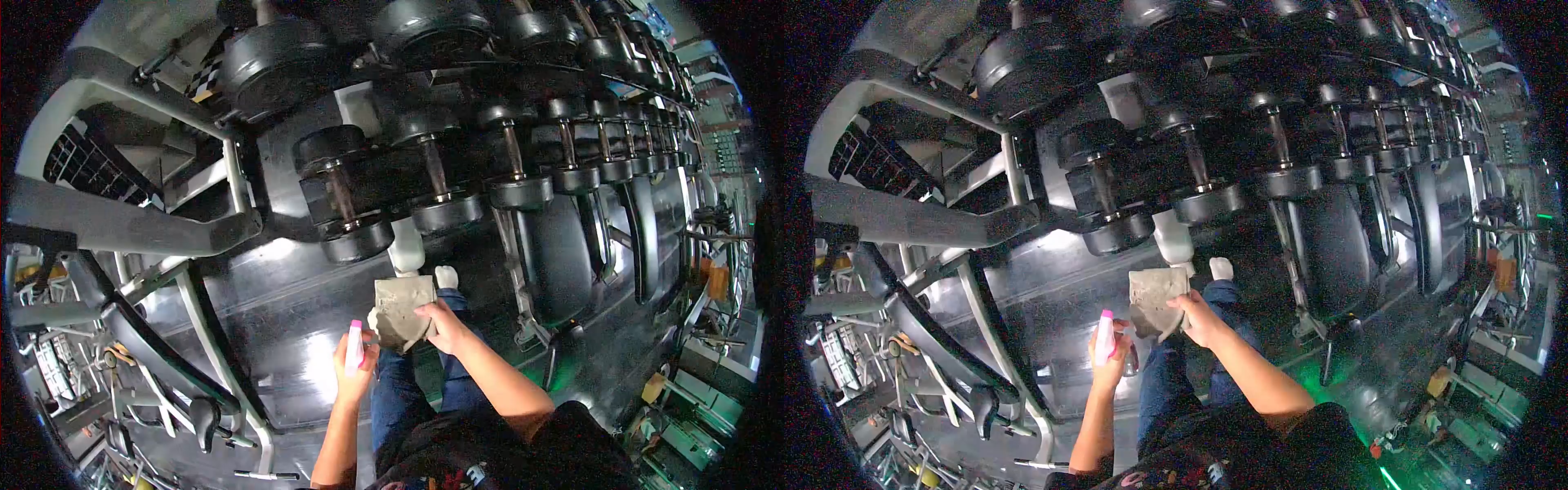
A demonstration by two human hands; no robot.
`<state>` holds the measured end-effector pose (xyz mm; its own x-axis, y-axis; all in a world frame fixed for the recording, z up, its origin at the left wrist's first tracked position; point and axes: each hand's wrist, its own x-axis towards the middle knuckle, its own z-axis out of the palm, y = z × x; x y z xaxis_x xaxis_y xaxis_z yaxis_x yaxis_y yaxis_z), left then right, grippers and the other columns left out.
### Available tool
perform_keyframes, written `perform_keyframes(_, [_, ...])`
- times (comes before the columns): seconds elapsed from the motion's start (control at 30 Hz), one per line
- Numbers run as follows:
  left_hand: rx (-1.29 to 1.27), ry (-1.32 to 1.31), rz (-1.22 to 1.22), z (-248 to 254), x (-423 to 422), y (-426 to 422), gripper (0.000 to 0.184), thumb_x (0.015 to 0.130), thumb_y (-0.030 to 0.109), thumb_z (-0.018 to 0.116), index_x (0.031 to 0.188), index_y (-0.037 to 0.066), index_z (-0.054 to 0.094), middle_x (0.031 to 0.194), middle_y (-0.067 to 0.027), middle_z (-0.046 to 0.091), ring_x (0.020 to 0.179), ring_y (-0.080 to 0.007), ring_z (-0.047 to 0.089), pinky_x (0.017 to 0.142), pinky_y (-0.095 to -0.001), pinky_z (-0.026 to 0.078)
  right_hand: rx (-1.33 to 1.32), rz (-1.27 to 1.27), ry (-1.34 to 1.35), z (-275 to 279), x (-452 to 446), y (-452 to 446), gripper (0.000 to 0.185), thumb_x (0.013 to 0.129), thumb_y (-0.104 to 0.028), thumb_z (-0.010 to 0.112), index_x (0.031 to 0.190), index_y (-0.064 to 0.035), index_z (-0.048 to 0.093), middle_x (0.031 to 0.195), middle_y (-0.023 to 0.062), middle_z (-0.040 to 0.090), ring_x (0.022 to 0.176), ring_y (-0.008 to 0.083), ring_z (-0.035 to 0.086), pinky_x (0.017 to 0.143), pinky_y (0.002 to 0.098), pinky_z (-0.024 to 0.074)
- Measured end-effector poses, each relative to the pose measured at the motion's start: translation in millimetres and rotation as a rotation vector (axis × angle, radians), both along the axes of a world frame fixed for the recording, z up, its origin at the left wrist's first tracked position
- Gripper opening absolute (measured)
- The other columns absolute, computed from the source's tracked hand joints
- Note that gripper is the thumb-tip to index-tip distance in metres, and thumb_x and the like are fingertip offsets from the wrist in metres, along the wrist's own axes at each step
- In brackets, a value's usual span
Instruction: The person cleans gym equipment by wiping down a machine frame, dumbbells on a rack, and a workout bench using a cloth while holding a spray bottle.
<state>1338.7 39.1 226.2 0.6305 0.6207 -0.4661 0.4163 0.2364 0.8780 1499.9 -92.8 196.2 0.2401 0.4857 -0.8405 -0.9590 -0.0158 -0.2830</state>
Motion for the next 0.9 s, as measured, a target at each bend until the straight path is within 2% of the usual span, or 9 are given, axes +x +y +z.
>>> perform_keyframes(0.07, [0.147,0.022,-0.024,-1.3,16.0,-5.2,0.016,0.079,0.003,0.068,0.093,0.004,0.060,0.089,-0.0064,0.068,0.067,-0.0089,0.055,0.062,-0.0262,0.048,0.070,-0.035,-0.085,-13.5,6.9,-9.8,0.034,0.084,-0.018,0.068,0.113,-0.0055,0.056,0.107,0.0077,0.063,0.102,0.0211,0.062,0.086,0.0385,0.0521])
perform_keyframes(0.17, [0.125,-0.018,0.008,-0.8,45.5,-15.8,0.017,0.079,0.003,0.068,0.095,0.004,0.060,0.084,-0.0060,0.067,0.065,-0.0090,0.056,0.061,-0.0261,0.048,-0.068,-0.061,-0.111,-15.0,29.0,-24.1,0.034,0.085,-0.020,0.068,0.114,-0.0057,0.057,0.108,0.0074,0.063,0.102,0.0198,0.062,0.086,0.0369,0.0515])
perform_keyframes(0.23, [0.106,0.000,0.009,-3.9,65.8,-24.4,0.017,0.080,0.003,0.067,0.096,0.004,0.061,0.084,-0.0063,0.067,0.066,-0.0093,0.056,0.061,-0.0258,0.048,-0.023,-0.043,-0.157,-1.8,52.5,-34.5,0.036,0.086,-0.022,0.068,0.116,-0.0049,0.057,0.109,0.0068,0.063,0.103,0.0183,0.061,0.089,0.0357,0.0493])
perform_keyframes(0.37, [0.034,-0.008,0.070,5.9,121.6,-41.3,0.016,0.083,0.004,0.066,0.097,0.002,0.060,0.089,-0.0081,0.067,0.068,-0.0098,0.058,0.063,-0.0258,0.049,-0.084,-0.081,-0.236,5.7,97.6,-59.1,0.040,0.086,-0.025,0.069,0.118,-0.0042,0.056,0.111,0.0058,0.061,0.104,0.0161,0.057,0.092,0.0334,0.0450])
perform_keyframes(0.47, [0.077,-0.028,0.097,15.9,163.7,-54.8,0.014,0.084,0.003,0.065,0.097,0.001,0.059,0.087,-0.0086,0.066,0.070,-0.0106,0.060,0.064,-0.0269,0.050,-0.171,-0.068,-0.344,-0.8,128.8,-77.9,0.043,0.087,-0.027,0.069,0.120,-0.0027,0.055,0.114,0.0060,0.061,0.105,0.0159,0.057,0.092,0.0321,0.0442])
perform_keyframes(0.63, [0.040,-0.036,0.118,14.6,211.6,-67.2,0.015,0.083,0.004,0.068,0.095,0.001,0.059,0.085,-0.0085,0.068,0.070,-0.0112,0.062,0.062,-0.0266,0.051,-0.146,-0.025,-0.372,19.6,180.8,-81.2,0.044,0.087,-0.028,0.069,0.121,-0.0025,0.056,0.114,0.0064,0.061,0.105,0.0153,0.057,0.092,0.0317,0.0444])
perform_keyframes(0.7, [0.112,-0.014,0.092,16.8,227.1,-68.4,0.015,0.083,0.005,0.069,0.094,0.002,0.060,0.080,-0.0070,0.067,0.068,-0.0101,0.061,0.060,-0.0258,0.050,-0.166,-0.036,-0.415,21.4,194.6,-79.2,0.043,0.087,-0.029,0.068,0.120,-0.0022,0.056,0.112,0.0061,0.062,0.104,0.0146,0.057,0.091,0.0310,0.0447])
perform_keyframes(0.77, [-0.012,-0.063,0.195,18.6,243.8,-70.9,0.014,0.083,0.007,0.069,0.093,0.003,0.060,0.077,-0.0053,0.066,0.067,-0.0093,0.060,0.060,-0.0251,0.049,-0.145,-0.018,-0.424,20.4,207.0,-79.4,0.043,0.088,-0.029,0.068,0.119,-0.0021,0.056,0.112,0.0059,0.062,0.103,0.0144,0.057,0.090,0.0308,0.0446])
perform_keyframes(0.9, [0.016,-0.020,0.213,19.6,268.9,-67.6,0.014,0.084,0.009,0.069,0.092,0.003,0.060,0.075,-0.0041,0.063,0.066,-0.0093,0.059,0.061,-0.0246,0.048,-0.092,0.009,-0.451,20.0,223.3,-79.0,0.043,0.088,-0.030,0.068,0.118,-0.0022,0.056,0.111,0.0053,0.061,0.101,0.0143,0.056,0.090,0.0305,0.0440])
